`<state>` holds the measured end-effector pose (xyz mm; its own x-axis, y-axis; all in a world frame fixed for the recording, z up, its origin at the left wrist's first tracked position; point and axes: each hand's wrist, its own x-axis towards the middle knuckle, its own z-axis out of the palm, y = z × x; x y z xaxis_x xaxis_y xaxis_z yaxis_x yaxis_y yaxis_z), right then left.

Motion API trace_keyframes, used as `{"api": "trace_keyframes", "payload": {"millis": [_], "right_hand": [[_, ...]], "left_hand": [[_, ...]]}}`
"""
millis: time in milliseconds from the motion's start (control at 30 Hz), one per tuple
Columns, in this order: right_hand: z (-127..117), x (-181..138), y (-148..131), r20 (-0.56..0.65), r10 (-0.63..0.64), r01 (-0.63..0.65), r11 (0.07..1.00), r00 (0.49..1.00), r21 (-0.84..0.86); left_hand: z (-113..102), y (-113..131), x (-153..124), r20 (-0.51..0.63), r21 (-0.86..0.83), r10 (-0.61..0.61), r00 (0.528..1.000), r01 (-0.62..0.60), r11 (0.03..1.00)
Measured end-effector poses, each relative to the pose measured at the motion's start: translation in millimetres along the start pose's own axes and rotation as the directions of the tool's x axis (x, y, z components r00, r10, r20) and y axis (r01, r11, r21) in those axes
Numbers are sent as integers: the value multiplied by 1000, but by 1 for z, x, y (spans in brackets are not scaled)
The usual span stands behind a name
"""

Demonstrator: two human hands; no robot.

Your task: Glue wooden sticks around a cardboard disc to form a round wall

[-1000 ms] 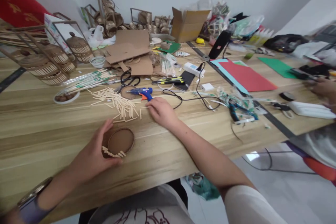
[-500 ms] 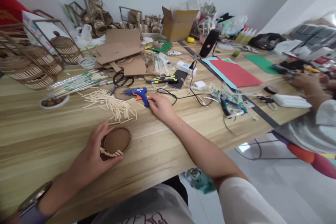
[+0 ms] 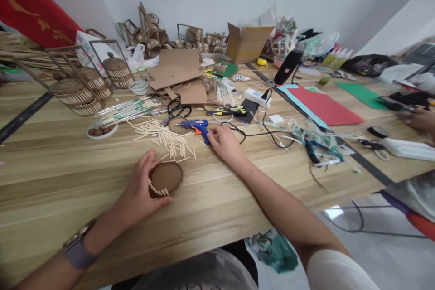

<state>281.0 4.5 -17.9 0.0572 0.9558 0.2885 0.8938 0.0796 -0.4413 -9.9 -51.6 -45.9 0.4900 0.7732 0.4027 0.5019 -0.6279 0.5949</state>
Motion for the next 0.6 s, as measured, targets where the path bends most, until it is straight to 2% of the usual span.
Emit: {"api": "trace_keyframes", "payload": {"millis": [100,267,400,500,600], "right_hand": [[-3,10,-7,135,101,-100,995,986,-8],[1,27,-15,204,104,-105,994,973,-5],[-1,32,-16,183,121,-122,992,976,-2],[-13,27,-18,131,129,-130,991,983,3],[-27,14,-23,113,133,-150,975,985,162]], "left_hand": [[4,2,1,5,15,2,1000,-2,1000],[3,7,1,20,39,11,1000,-12,999],[2,13,0,67,-9,23,997,-23,1000],[3,20,-2,107,-56,16,994,-10,998],[3,29,-6,172,-71,40,984,-28,997]]}}
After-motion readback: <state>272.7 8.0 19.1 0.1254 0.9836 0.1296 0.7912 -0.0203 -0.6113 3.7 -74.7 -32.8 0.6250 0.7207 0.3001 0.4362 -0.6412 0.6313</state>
